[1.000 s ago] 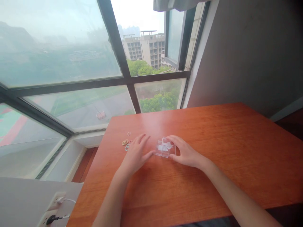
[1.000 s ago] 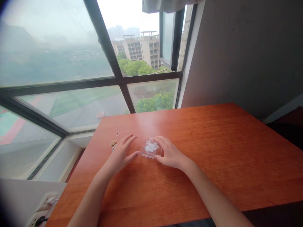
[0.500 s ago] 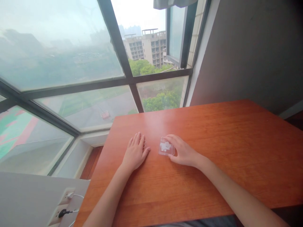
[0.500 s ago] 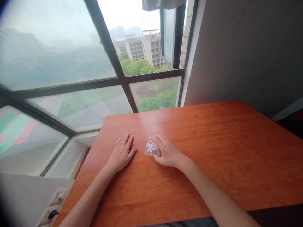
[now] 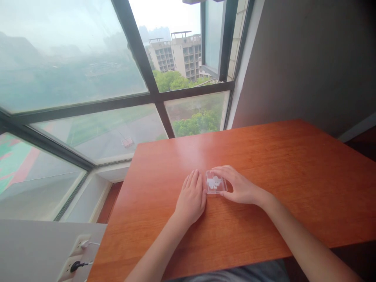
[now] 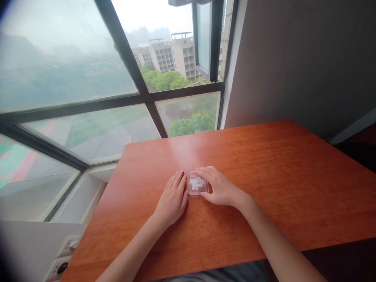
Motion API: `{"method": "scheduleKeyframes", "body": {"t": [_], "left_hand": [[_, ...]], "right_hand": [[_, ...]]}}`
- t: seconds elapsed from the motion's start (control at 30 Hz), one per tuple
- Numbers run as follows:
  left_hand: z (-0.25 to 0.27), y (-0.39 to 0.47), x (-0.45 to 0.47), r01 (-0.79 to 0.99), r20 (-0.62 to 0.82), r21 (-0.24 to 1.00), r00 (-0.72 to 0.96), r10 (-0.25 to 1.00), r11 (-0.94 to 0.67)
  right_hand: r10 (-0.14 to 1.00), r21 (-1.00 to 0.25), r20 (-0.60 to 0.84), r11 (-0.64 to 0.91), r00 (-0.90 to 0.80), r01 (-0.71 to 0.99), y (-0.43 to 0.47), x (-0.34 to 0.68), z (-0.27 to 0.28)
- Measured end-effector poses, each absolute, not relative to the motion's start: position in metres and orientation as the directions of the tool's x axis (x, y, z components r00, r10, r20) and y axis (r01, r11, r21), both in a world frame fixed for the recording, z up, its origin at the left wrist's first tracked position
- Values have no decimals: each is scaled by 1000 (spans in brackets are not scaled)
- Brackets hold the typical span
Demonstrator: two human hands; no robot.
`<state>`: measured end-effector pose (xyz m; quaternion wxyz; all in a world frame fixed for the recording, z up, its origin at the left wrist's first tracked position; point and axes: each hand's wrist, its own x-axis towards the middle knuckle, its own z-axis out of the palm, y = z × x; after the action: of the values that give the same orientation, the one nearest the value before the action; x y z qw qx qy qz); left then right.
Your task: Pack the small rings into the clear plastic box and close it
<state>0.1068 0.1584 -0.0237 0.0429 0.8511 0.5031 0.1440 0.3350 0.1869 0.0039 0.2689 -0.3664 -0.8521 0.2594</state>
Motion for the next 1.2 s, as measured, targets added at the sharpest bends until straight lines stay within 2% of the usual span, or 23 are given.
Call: {"method": "scheduleKeyframes", "body": {"t": [0.13,0.27,0.33,0.4,0.63,0.83,1.03,1.13,1.2], "left_hand": [[-22,159,101,791,230,365,434,871,-491],[-11,163,84,694,217,561,404,889,-452],[-4,166,72,678,196,612,368,909,-407],[2,167,60,708,192,607,311,931,-361],[11,163,47,775,59,477,442,895,-415],[7,162,69,869,17,308,403,915,-389],[13,163,97,961,-71,173,230,970,-215],[28,170,96,957,-148,198,242,959,-211],[40,180,88,925,-189,309,288,939,-221]], "right_hand": [[832,-698,239,506,-501,507,188,342,5],[891,-679,222,432,-395,593,188,360,6],[896,-660,197,421,-397,622,187,371,8],[898,-644,193,421,-396,639,186,380,9],[923,-769,192,352,-333,533,178,386,-3],[920,-668,224,386,-323,637,175,385,-13],[923,-609,220,383,-316,694,181,387,-21],[913,-548,205,407,-354,731,186,386,-22],[897,-508,204,439,-392,741,187,386,-22]]}}
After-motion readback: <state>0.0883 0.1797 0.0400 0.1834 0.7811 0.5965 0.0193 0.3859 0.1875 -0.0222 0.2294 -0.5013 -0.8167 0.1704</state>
